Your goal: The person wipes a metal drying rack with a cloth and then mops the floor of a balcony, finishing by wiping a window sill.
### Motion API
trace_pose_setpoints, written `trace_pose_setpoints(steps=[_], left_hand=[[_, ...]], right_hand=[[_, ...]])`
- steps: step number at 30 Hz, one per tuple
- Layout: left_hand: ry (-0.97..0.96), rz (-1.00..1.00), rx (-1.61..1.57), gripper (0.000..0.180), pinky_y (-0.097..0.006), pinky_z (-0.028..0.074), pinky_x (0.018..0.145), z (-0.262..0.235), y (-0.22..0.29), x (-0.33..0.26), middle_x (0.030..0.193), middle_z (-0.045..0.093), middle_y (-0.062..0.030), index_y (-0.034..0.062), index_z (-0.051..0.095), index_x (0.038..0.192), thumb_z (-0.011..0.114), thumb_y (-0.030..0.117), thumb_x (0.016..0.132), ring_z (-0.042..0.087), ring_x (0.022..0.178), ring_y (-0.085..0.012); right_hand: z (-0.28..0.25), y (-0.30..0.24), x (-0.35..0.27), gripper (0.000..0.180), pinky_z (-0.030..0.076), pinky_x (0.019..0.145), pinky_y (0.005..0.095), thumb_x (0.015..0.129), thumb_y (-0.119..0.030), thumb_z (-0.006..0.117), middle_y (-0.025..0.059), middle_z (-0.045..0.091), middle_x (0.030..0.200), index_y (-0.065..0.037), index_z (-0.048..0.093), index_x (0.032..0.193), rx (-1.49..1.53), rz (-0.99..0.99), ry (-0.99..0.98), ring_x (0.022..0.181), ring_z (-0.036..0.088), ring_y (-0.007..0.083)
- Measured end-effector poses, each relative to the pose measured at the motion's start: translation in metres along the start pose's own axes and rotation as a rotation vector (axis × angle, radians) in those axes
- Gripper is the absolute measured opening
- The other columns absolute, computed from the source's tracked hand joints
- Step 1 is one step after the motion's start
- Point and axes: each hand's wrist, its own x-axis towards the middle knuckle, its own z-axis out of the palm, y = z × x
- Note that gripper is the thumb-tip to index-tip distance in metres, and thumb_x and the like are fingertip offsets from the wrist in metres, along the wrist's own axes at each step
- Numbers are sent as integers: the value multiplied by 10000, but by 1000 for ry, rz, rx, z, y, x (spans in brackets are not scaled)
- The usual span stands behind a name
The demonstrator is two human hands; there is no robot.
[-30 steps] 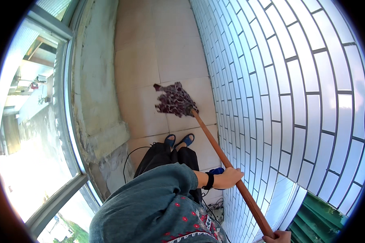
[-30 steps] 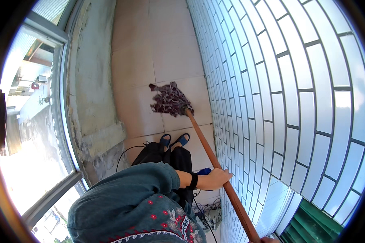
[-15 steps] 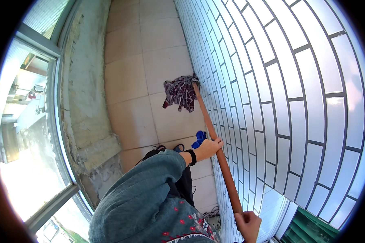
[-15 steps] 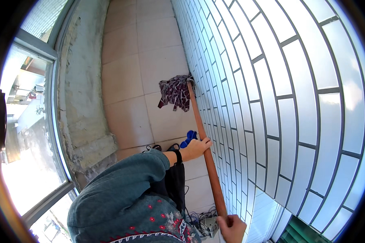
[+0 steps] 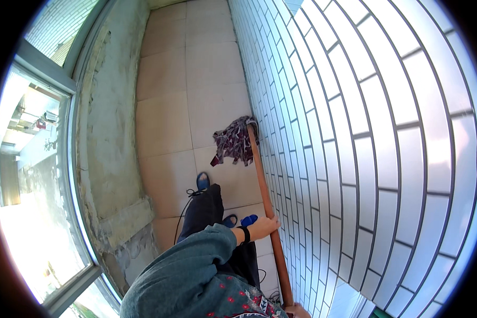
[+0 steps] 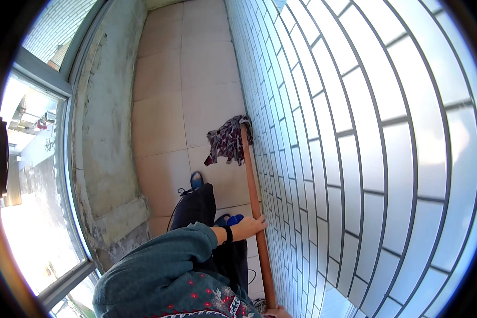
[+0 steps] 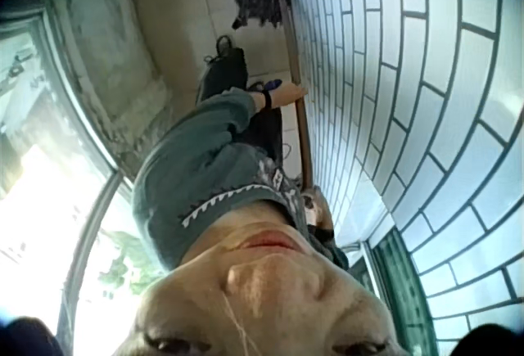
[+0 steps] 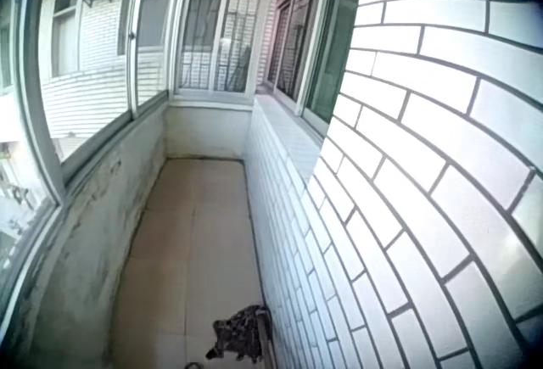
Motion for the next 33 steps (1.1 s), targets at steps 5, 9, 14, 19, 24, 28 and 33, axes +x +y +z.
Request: trace_pose_setpoints(steps=[5,9,14,19,24,28,33], left_hand=[[128,-144,86,232,-353,476,499,-85,-100,45,946,499,-186,20,489,965,525,24,736,599,597,-290],[195,-425,-56,224,-401,472,537,-172,-183,55,945,552,-197,36,473,988,502,58,767,590,649,-352],[314,-789,-234,143,-478,457,616,-227,-262,10,719,606,-159,82,567,855,485,191,812,584,699,-362],[229,-942,-259,146,-449,470,635,-275,-290,-10,737,610,-163,79,573,809,489,199,805,587,709,-362],[258,-981,-260,310,-439,469,665,-279,-314,-34,799,604,-159,138,508,1090,534,155,782,586,733,-361],[278,-741,-133,545,-416,479,617,-284,-299,25,929,563,-180,134,353,1267,563,120,764,597,721,-341],[129,-545,-113,446,-379,499,574,-254,-271,76,915,588,-185,85,432,1220,534,88,787,614,699,-322]], right_hand=[[-34,-88,140,158,316,311,291,619,-21,647,93,476,484,42,531,707,281,388,46,344,456,174],[-50,-212,248,145,342,308,283,604,-23,648,86,494,495,-6,513,656,257,69,113,334,461,177],[-48,-435,398,152,317,299,260,670,-99,632,60,465,443,8,524,668,240,-298,-80,325,455,163],[-36,-579,506,132,297,316,259,689,-59,598,50,464,466,-40,489,618,368,-370,-96,320,418,143],[19,-565,463,116,335,317,280,677,-78,590,49,483,489,-53,494,617,326,-291,-141,342,439,150],[-1,-450,386,221,342,281,288,643,-4,575,51,447,491,-32,482,841,264,-145,-69,335,461,173],[-8,-338,284,242,426,330,314,653,-57,606,114,527,540,25,465,832,-60,38,-3,393,550,215]])
